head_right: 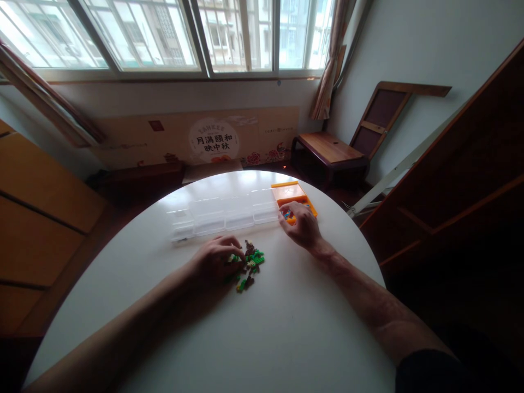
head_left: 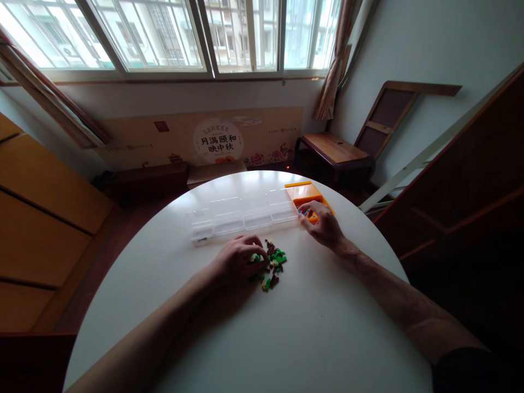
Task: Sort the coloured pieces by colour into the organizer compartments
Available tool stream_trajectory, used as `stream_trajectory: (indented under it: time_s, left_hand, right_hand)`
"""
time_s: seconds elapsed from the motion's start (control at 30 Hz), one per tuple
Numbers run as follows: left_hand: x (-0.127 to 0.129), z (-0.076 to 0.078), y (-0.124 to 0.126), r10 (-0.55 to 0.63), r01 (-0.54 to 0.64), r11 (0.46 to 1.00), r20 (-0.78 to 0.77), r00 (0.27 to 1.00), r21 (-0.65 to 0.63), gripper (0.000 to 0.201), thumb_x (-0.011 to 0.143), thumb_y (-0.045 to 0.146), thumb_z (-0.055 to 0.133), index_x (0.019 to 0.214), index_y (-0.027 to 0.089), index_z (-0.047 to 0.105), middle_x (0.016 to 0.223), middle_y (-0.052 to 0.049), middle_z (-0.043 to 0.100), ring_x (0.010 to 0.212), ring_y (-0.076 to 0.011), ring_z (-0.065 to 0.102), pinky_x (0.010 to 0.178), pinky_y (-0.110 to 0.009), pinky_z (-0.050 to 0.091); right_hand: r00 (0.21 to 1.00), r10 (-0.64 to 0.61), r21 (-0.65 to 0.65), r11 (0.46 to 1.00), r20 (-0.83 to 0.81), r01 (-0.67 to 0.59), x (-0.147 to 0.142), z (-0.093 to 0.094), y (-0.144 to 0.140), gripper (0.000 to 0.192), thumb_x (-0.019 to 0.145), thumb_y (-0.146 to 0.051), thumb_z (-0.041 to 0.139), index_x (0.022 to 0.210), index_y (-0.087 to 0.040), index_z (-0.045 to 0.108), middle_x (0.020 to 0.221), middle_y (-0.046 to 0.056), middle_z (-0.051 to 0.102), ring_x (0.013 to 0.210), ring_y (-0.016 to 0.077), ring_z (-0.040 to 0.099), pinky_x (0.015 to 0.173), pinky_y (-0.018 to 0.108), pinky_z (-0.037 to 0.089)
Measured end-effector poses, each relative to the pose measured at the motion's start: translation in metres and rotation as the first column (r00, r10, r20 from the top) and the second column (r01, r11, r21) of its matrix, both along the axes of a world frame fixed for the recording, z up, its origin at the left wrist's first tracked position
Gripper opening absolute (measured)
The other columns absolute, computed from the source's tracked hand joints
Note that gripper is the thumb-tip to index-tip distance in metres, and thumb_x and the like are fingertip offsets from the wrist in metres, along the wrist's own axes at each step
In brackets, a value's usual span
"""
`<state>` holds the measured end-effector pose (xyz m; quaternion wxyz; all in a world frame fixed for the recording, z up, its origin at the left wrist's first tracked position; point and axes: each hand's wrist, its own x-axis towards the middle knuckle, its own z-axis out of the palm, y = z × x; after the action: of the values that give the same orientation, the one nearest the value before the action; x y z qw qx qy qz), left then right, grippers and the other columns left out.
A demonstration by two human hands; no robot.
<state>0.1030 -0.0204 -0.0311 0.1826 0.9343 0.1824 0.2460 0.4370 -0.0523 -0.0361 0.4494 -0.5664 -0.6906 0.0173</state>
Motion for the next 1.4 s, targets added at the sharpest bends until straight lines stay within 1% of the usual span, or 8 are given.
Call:
stream_trajectory:
  time_s: [0.13,0.37,0.6,0.83,0.93,1.13,1.23,1.4]
  left_hand:
    - [0.001,0.001,0.001,0.001,-0.001,1.0,-0.018,1.0,0.015,0.009,0.101,0.036,0.081,0.099,0.029,0.086,0.105,-0.004,0.077,0.089,-0.0183,0.07,0.085,-0.032,0.052]
    - [0.002,0.004,-0.004,0.019,-0.02,0.984,0.006,1.0,0.18,0.015,0.102,0.039,0.077,0.099,0.026,0.081,0.103,-0.004,0.079,0.084,-0.0175,0.067,0.083,-0.033,0.049]
    - [0.001,0.002,-0.005,0.022,-0.023,0.986,0.006,1.0,0.164,0.012,0.101,0.037,0.076,0.096,0.028,0.082,0.102,-0.004,0.078,0.081,-0.0178,0.062,0.077,-0.031,0.048]
    - [0.005,0.003,-0.004,0.011,-0.008,0.989,-0.017,1.0,0.148,0.019,0.109,0.037,0.068,0.099,0.024,0.078,0.101,-0.005,0.077,0.083,-0.0172,0.066,0.082,-0.032,0.051]
    - [0.004,0.006,-0.003,0.008,-0.014,0.991,0.042,0.999,0.13,0.018,0.112,0.032,0.064,0.103,0.023,0.076,0.102,-0.006,0.076,0.086,-0.0171,0.069,0.086,-0.032,0.053]
    - [0.003,0.004,0.002,0.012,-0.032,0.992,0.163,0.987,0.12,0.008,0.109,0.028,0.071,0.106,0.023,0.076,0.1,-0.005,0.075,0.087,-0.0166,0.07,0.085,-0.032,0.054]
    - [0.005,0.004,0.001,0.005,-0.03,0.989,0.171,0.985,0.142,0.008,0.108,0.028,0.073,0.104,0.022,0.076,0.099,-0.005,0.075,0.087,-0.0166,0.071,0.086,-0.032,0.054]
    - [0.006,0.005,-0.001,-0.01,-0.016,0.987,0.16,0.987,0.16,0.009,0.109,0.029,0.072,0.104,0.022,0.076,0.1,-0.005,0.076,0.086,-0.0162,0.07,0.085,-0.032,0.053]
  right_hand:
    - [0.999,0.029,0.008,1.0,0.021,-0.03,-0.004,0.002,-0.002,0.007,0.102,-0.029,0.066,0.103,-0.023,0.07,0.098,0.006,0.075,0.091,0.0257,0.072,0.092,0.043,0.056]
    - [0.998,0.058,0.013,0.998,0.032,-0.058,-0.007,0.003,-0.004,0.004,0.101,-0.026,0.067,0.104,-0.024,0.07,0.097,0.005,0.075,0.088,0.025,0.07,0.094,0.044,0.054]
    - [0.996,0.082,0.005,0.997,0.046,-0.083,-0.007,0.001,-0.003,0.005,0.101,-0.024,0.068,0.105,-0.024,0.071,0.097,0.004,0.074,0.09,0.0247,0.07,0.098,0.044,0.053]
    - [0.99,0.134,0.005,0.991,0.046,-0.135,-0.014,0.007,-0.01,0.006,0.103,-0.025,0.067,0.106,-0.025,0.072,0.098,0.005,0.074,0.091,0.0249,0.07,0.098,0.044,0.054]
    - [0.964,0.257,0.004,0.966,0.073,-0.258,-0.025,0.012,-0.019,0.005,0.104,-0.027,0.068,0.107,-0.026,0.073,0.099,0.004,0.075,0.089,0.0238,0.07,0.095,0.043,0.056]
    - [0.856,0.497,0.005,0.865,0.142,-0.503,-0.052,0.013,-0.027,0.01,0.103,-0.034,0.078,0.108,-0.027,0.075,0.099,0.003,0.079,0.092,0.0221,0.072,0.096,0.04,0.056]
    - [0.817,0.554,0.013,0.827,0.158,-0.563,-0.057,0.01,-0.026,0.01,0.102,-0.032,0.081,0.109,-0.028,0.076,0.102,0.001,0.081,0.097,0.0211,0.075,0.101,0.039,0.054]
    - [0.794,0.567,0.03,0.81,0.219,-0.586,-0.062,0.003,-0.023,0.005,0.105,-0.03,0.076,0.11,-0.028,0.076,0.102,0.001,0.083,0.095,0.0203,0.076,0.103,0.039,0.055]
